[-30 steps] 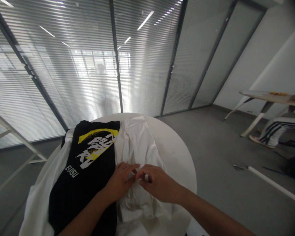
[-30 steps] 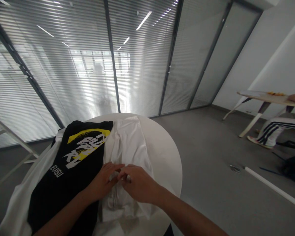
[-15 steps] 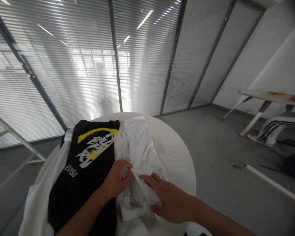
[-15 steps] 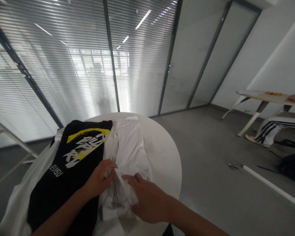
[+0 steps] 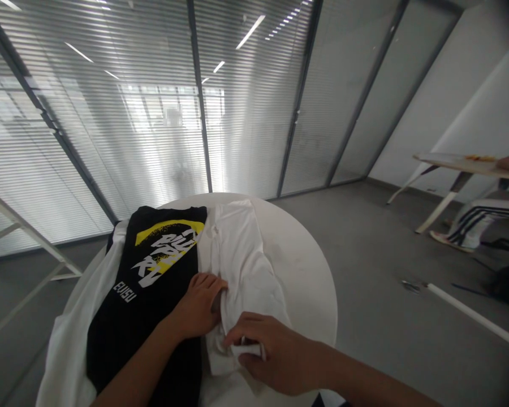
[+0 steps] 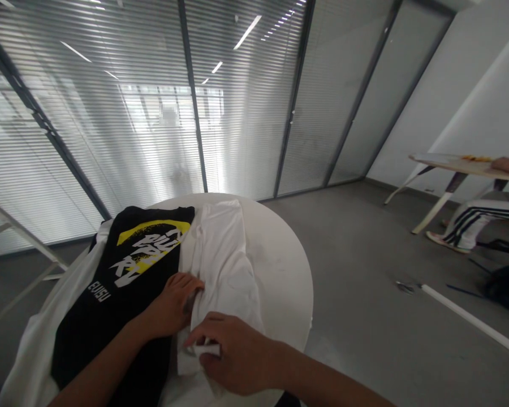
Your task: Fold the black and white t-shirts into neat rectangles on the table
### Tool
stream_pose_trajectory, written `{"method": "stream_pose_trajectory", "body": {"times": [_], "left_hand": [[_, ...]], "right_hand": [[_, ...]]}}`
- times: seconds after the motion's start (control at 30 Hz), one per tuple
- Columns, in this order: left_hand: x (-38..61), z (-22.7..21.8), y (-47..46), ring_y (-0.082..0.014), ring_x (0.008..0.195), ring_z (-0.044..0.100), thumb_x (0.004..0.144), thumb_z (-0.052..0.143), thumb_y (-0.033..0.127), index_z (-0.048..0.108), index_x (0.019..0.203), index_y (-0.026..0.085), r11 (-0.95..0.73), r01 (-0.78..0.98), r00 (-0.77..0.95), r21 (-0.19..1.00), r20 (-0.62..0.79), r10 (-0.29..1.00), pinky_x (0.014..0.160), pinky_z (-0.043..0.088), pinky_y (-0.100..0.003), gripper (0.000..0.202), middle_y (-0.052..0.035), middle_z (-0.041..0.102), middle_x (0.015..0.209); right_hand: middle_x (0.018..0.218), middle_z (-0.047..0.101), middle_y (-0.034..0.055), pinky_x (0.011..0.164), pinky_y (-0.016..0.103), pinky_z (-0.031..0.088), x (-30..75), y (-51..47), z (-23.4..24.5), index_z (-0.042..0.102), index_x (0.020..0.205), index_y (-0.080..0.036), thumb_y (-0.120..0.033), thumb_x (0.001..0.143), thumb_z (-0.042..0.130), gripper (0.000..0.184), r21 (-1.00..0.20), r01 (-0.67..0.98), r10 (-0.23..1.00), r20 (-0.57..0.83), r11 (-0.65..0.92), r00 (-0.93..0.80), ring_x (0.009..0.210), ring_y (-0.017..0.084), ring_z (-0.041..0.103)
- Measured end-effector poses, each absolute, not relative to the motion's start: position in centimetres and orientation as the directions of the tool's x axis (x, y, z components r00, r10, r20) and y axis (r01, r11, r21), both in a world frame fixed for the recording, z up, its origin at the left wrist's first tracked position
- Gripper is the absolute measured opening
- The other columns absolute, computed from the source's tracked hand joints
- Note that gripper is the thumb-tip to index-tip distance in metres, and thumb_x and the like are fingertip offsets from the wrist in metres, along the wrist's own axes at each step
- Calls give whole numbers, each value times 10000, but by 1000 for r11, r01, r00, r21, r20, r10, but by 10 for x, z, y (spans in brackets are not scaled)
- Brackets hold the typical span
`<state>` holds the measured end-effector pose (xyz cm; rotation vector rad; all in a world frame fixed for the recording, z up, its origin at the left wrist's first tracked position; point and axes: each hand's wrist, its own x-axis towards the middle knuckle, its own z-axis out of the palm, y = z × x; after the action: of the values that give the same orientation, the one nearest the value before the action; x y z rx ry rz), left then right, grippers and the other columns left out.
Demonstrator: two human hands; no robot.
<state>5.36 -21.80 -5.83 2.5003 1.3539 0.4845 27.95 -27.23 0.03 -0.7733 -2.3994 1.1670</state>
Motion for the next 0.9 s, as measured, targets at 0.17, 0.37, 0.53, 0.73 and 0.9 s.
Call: {"method": "stream_pose_trajectory", "body": {"times": [0.17,0.37,0.53,0.73,0.9], "left_hand": [[51,-66,-209,-219,1070,502,722,479,43,570,1276,322,-529,776,507,343,158,847,1012,326,-424,627,-38,609,1065],[44,-63,-204,-205,1002,531,718,483,17,673,1166,279,-541,755,492,372,225,841,976,371,-408,553,-51,610,1004],[37,-58,-204,-198,973,553,759,487,44,721,1078,315,-540,756,501,371,205,841,931,405,-400,479,-38,607,967],[45,-59,-209,-200,1000,562,890,442,163,670,1163,255,-512,779,457,362,231,859,929,430,-397,368,-66,612,1032],[54,-68,-211,-238,1215,497,925,459,320,550,1329,287,-523,803,504,287,143,852,1095,296,-502,415,-89,558,1277]], "right_hand": [[1073,644,56,815,233,466,263,-274,-3,640,1150,-201,-130,829,529,346,-789,283,573,104,545,-813,886,128,612],[1026,649,56,755,209,477,268,-274,10,624,1205,-197,-190,817,585,390,-821,205,416,44,533,-908,828,116,619],[963,673,35,703,225,456,297,-254,2,634,1099,-215,-257,889,509,248,-731,495,664,-77,470,-744,791,128,623],[870,675,80,730,321,425,347,-246,-33,571,1160,-162,-334,928,440,317,-465,871,941,-197,157,-275,804,209,629],[947,678,44,738,297,455,355,-273,-31,294,1481,-210,-274,828,568,711,-671,733,819,-354,113,-451,828,186,634]]}}
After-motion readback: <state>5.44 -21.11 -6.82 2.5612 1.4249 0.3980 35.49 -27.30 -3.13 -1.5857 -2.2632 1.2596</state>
